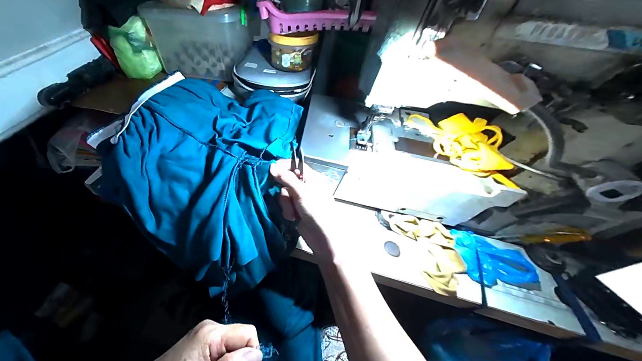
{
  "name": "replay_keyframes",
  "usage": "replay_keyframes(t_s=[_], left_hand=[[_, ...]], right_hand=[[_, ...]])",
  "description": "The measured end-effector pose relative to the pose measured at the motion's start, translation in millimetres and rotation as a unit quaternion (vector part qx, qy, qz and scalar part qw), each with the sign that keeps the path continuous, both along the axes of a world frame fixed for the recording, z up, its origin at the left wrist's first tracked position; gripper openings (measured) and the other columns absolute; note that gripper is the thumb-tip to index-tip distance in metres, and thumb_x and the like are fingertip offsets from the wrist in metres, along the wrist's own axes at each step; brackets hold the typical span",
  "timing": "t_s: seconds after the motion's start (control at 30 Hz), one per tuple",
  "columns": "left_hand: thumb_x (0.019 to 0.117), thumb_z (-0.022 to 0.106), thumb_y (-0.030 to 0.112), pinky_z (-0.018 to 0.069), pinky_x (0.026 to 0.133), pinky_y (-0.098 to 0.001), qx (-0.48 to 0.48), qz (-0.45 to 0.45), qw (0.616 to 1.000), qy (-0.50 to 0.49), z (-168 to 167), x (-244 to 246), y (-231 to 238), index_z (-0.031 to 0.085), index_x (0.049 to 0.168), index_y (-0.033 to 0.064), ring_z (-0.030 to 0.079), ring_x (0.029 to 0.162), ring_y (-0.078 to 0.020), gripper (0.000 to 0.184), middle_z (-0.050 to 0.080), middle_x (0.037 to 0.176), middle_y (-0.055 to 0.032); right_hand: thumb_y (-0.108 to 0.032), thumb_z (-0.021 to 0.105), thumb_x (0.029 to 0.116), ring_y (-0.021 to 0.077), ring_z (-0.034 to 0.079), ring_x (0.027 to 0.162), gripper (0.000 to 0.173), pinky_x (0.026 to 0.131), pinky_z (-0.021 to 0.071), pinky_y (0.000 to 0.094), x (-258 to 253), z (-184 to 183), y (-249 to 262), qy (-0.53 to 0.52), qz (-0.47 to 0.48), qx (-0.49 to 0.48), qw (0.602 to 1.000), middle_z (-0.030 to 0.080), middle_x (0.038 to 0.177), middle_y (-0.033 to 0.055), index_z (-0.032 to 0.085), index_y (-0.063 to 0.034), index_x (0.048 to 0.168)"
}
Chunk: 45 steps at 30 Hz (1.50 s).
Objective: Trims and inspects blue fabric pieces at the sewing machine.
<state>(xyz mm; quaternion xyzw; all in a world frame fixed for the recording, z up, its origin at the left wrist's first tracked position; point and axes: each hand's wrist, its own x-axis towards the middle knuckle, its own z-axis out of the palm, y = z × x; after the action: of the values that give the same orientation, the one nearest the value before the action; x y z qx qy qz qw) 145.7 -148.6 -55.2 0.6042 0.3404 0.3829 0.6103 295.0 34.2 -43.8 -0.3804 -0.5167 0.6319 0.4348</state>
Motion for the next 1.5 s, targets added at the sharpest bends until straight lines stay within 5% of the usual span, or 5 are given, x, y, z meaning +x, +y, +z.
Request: replay_keyframes(t_s=[0.23, 0.47, 1.17, 1.3, 1.5], left_hand=[[0.1103, 0.044, 0.028, 0.0461, 0.065, -0.0154, 0.055, -0.046, 0.997, -0.035, -30, -4, 8, 0.059, 0.088, 0.0086, 0.055, 0.068, 0.0024, 0.033, 0.056, 0.072, 0.0061], [0.1063, 0.044, 0.016, 0.0431, 0.063, -0.0136, 0.014, -0.023, 0.999, 0.026, -15, 7, 3, 0.061, 0.084, 0.0058, 0.052, 0.067, 0.0057, 0.03, 0.055, 0.072, 0.0089], [0.109, 0.046, 0.02, 0.051, 0.067, -0.0162, 0.006, -0.033, 0.998, 0.046, -46, -1, 2, 0.063, 0.093, 0.0065, 0.059, 0.069, 0.0022, 0.028, 0.061, 0.077, 0.0062], [0.1089, 0.043, 0.021, 0.049, 0.063, -0.0156, -0.002, 0.009, 0.999, 0.046, -44, 17, 9, 0.061, 0.09, 0.011, 0.056, 0.067, 0.0023, 0.028, 0.058, 0.076, 0.0089], [0.1047, 0.048, 0.01, 0.0516, 0.059, -0.0171, 0.003, 0.22, 0.975, 0.035, -43, 29, 29, 0.072, 0.099, 0.0051, 0.06, 0.065, -0.0017, 0.025, 0.066, 0.081, 0.0055]], right_hand=[[-0.012, 0.05, 0.1024, -0.0038, 0.03, 0.038, 0.008, 0.034, 0.0293, 0.0107, 14, -4, -1, 0.101, 0.152, -0.103, 0.978, 0.046, 0.062, -0.0064, 0.058, -0.0139, 0.103], [-0.04, 0.06, 0.102, 0.0004, 0.029, 0.037, 0.021, 0.035, 0.0251, 0.016, 15, -3, -3, -0.095, 0.081, -0.008, 0.992, 0.043, 0.057, -0.0055, 0.061, -0.0194, 0.108], [-0.017, 0.051, 0.1022, -0.0036, 0.037, 0.043, 0.015, 0.042, 0.0333, 0.013, 95, -41, -63, -0.034, 0.012, -0.059, 0.998, 0.052, 0.06, -0.0077, 0.065, -0.0114, 0.1], [-0.027, 0.049, 0.1081, -0.0008, 0.037, 0.041, 0.022, 0.039, 0.0313, 0.0149, 76, -35, -54, -0.073, 0.018, -0.035, 0.997, 0.064, 0.071, -0.0019, 0.06, -0.0166, 0.125], [-0.021, 0.06, 0.103, 0.0023, 0.05, 0.057, 0.021, 0.052, 0.0418, 0.0188, 63, -38, -66, -0.155, 0.008, 0.036, 0.987, 0.062, 0.074, -0.0028, 0.069, -0.008, 0.116]])
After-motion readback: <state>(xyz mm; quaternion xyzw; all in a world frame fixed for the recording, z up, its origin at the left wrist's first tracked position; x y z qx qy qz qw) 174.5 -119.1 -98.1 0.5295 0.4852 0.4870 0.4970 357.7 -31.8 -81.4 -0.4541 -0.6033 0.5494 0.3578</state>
